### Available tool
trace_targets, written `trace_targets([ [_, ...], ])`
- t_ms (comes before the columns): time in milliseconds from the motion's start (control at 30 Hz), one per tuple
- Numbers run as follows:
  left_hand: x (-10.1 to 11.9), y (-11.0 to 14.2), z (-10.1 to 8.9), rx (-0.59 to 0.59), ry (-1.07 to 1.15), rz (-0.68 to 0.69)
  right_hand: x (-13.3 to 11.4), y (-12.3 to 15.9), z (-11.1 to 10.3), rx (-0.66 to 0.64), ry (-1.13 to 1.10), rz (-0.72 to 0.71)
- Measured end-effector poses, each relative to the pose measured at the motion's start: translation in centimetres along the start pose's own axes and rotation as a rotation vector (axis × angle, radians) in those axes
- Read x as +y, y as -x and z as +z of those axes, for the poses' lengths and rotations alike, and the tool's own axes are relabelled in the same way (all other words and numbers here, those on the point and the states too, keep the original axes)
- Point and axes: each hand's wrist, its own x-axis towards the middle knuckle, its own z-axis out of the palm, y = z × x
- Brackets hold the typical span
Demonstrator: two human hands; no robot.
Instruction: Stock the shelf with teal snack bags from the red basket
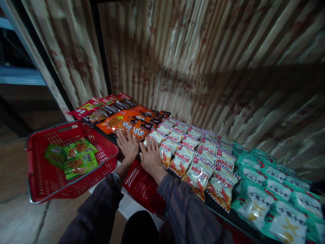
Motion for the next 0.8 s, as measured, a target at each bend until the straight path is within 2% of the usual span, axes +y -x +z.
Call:
trace_targets([
  [267, 0.8, 3.1, -0.2, 0.056, 0.206, 0.359, 0.5, 2.1, -0.6, 0.146, -0.012, 0.002],
  [333, 1.4, 4.0, -0.2, 0.052, 0.251, 0.462, 0.6, 3.3, -1.4, 0.178, -0.004, 0.060],
  [433, 2.6, 5.3, -0.3, 0.005, 0.294, 0.583, 0.8, 5.9, -3.3, 0.275, 0.024, 0.225],
  [533, 3.8, 6.6, -0.4, -0.060, 0.286, 0.634, 1.4, 9.8, -5.1, 0.419, 0.083, 0.373],
  [600, 4.4, 7.4, -0.6, -0.088, 0.254, 0.646, 2.1, 12.7, -5.8, 0.470, 0.136, 0.427],
  [700, 5.5, 8.6, -0.8, -0.103, 0.209, 0.647, 3.4, 16.3, -5.6, 0.489, 0.218, 0.488],
  [800, 6.6, 9.6, -0.9, -0.122, 0.178, 0.655, 4.4, 17.9, -4.6, 0.467, 0.256, 0.522],
])
